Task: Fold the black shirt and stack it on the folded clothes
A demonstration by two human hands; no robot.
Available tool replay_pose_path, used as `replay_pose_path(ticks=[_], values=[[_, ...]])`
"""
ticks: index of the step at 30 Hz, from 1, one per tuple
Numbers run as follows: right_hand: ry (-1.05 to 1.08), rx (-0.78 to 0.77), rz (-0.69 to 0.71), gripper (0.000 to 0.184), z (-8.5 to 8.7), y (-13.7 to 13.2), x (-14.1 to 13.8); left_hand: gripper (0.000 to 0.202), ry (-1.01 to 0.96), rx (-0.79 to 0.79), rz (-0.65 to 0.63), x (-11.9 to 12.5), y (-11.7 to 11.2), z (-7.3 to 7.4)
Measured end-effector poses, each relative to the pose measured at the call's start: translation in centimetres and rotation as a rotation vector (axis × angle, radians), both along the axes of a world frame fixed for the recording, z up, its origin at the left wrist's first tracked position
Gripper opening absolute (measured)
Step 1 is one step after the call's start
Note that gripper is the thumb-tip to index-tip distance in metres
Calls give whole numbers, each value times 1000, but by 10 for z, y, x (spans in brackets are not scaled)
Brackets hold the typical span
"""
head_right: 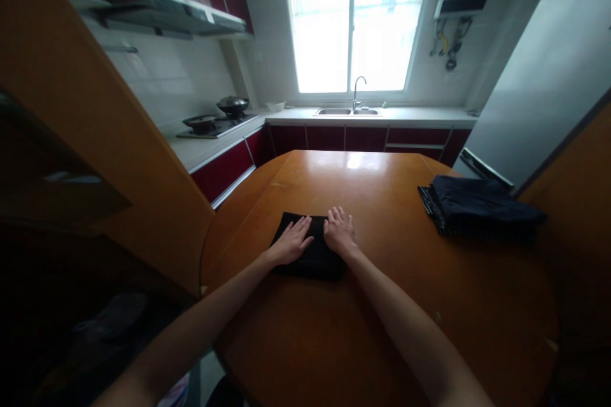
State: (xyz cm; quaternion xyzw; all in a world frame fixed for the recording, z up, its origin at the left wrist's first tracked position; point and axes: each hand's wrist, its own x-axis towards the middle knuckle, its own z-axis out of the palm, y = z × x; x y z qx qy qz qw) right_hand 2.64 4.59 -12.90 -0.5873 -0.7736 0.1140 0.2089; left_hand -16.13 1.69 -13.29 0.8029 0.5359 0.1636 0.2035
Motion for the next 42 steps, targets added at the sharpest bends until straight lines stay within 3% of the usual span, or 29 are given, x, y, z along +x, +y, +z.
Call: replay_pose_path(ticks=[5,8,10,12,14,16,18,21,25,30,33,35,39,42], values=[[165,-60,-104,54,-1,7,26,77,-137,-89,329,-50,-1,-2],[349,-49,-210,52,1,-2,39,78,-304,-82,469,-75,-2,5],[487,-131,-260,50,1,-13,44,75,-507,-191,488,-86,-2,16],[566,-248,-275,44,1,-23,45,72,-673,-411,483,-93,-1,32],[592,-342,-277,31,4,-29,42,70,-722,-613,459,-94,4,48],[619,-435,-283,20,10,-30,38,67,-686,-693,444,-92,9,62],[642,-504,-295,21,17,-28,32,67,-640,-674,426,-86,13,70],[677,-530,-291,25,27,-25,25,78,-618,-591,371,-75,12,70],[713,-502,-275,22,32,-27,21,92,-605,-312,278,-64,-1,54],[728,-465,-327,22,41,-31,33,75,-442,1,225,-52,-8,37],[737,-410,-363,23,47,-34,57,57,-348,128,184,-27,-3,42],[728,-318,-370,26,52,-35,84,49,-309,244,142,2,2,53],[727,-3,-357,31,74,-35,168,46,-360,450,72,90,21,86],[772,225,-403,26,104,-25,251,49,-433,509,-51,171,49,111]])
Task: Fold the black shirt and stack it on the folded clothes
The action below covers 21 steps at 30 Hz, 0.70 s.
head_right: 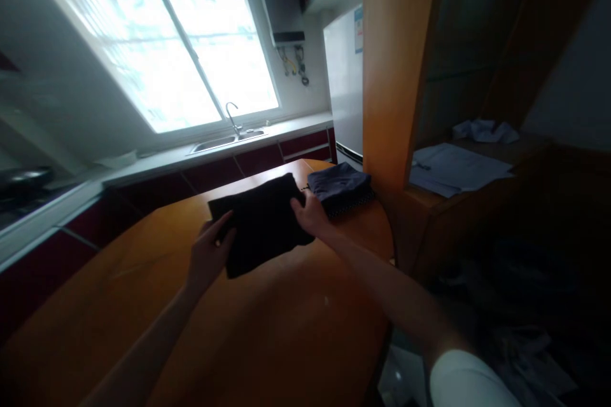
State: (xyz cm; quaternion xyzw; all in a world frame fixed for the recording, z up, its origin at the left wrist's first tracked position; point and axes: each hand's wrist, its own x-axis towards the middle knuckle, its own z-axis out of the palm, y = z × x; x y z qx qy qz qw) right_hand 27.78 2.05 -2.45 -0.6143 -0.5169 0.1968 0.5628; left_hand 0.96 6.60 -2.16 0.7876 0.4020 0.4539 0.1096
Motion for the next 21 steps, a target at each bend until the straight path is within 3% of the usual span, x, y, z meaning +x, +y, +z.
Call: replay_pose_path(ticks=[3,6,10,15,17,21], values=[[0,32,-100,20,36,19,84,51,-62,51,-157,84,36,19],[131,-98,-159,16,65,40,152,55,-128,16,-253,160,71,28],[228,-228,-133,16,78,64,207,58,-140,-121,-287,231,104,24],[241,-394,-86,19,54,88,235,61,-170,-371,-275,266,125,1],[197,-440,-89,21,40,99,241,63,-163,-440,-258,270,131,-11],[13,-506,-156,17,17,116,249,67,38,-500,-210,270,139,-33]])
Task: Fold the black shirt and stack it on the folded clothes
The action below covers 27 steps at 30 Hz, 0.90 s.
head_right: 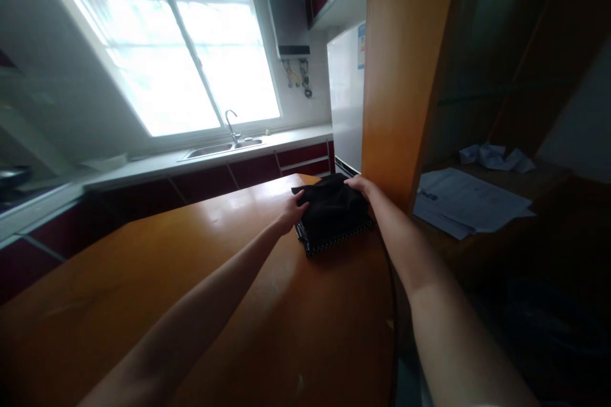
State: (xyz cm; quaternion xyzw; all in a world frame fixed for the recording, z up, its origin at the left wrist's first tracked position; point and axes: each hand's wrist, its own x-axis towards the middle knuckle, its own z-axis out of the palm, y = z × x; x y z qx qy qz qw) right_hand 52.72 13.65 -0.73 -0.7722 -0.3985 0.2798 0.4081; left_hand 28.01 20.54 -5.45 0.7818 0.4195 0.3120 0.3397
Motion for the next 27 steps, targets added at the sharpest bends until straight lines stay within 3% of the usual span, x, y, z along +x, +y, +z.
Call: replay_pose_path(ticks=[2,5,10,13,16,19,21,24,27], values=[[-140,-22,-23,20,-6,7,1,68,78,-9,2,-1,3,-4],[-365,-5,-36,36,-12,16,-6,69,151,36,19,3,3,1],[-587,-3,154,49,-28,30,-28,63,496,405,3,28,-6,11],[-621,-100,197,59,-39,32,-28,69,629,258,-33,36,-4,5],[-636,-167,175,64,-42,30,-19,73,621,133,-41,30,5,-1],[-670,-168,115,63,-32,25,-19,74,554,138,-18,11,12,3],[-723,-87,54,60,-21,19,-31,73,521,175,18,-10,12,9],[-817,208,6,57,-9,0,-75,69,496,290,51,-57,3,14],[-798,459,88,55,-7,-31,-142,66,496,372,77,-118,-18,10]])
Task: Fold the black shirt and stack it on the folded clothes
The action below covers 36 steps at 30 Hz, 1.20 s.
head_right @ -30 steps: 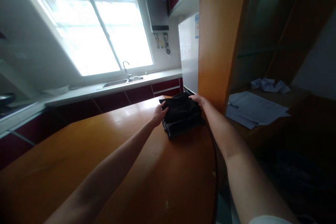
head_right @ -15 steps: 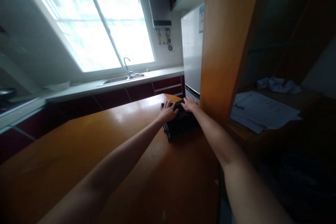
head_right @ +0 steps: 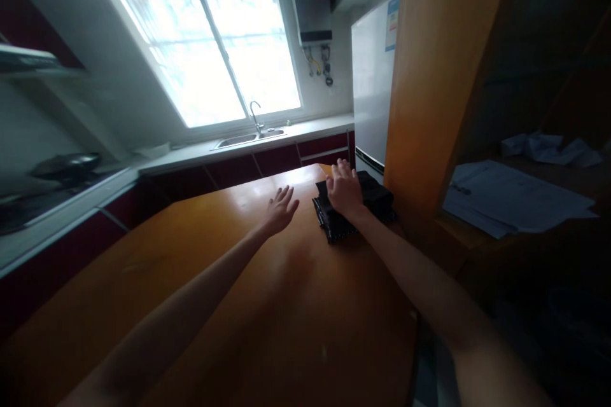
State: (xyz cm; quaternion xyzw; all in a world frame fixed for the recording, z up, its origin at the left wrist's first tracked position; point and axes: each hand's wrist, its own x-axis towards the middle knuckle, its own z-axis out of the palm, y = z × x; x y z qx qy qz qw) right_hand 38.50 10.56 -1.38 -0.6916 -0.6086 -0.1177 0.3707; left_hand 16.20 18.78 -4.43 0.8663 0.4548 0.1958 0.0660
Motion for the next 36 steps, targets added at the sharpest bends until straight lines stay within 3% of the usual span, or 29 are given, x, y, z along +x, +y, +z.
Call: replay_pose_path(ticks=[3,7,13,17,22,25,27,29,32,34,36], values=[[92,-27,166,53,-10,-35,-74,63,33,4,31,-65,-30,-8],[198,-161,330,56,-39,-71,-159,60,94,-31,98,-136,-77,-22],[168,-389,451,57,-90,-97,-243,61,178,-147,175,-201,-139,-51],[70,-491,438,58,-111,-107,-270,60,181,-152,165,-220,-163,-73],[-88,-554,468,55,-118,-113,-278,57,185,-140,124,-214,-178,-90],[-150,-568,450,55,-118,-116,-273,55,97,-160,87,-213,-183,-85],[-198,-569,432,55,-122,-119,-268,53,-29,-222,-10,-230,-187,-72],[-241,-538,429,56,-128,-123,-261,48,-245,-281,-97,-271,-195,-55],[-281,-459,479,58,-140,-130,-255,42,-561,-165,1,-377,-231,-35],[-297,-407,571,60,-146,-138,-262,39,-747,-71,218,-459,-274,-42],[-308,-368,679,61,-150,-149,-282,36,-864,74,522,-532,-327,-73]])
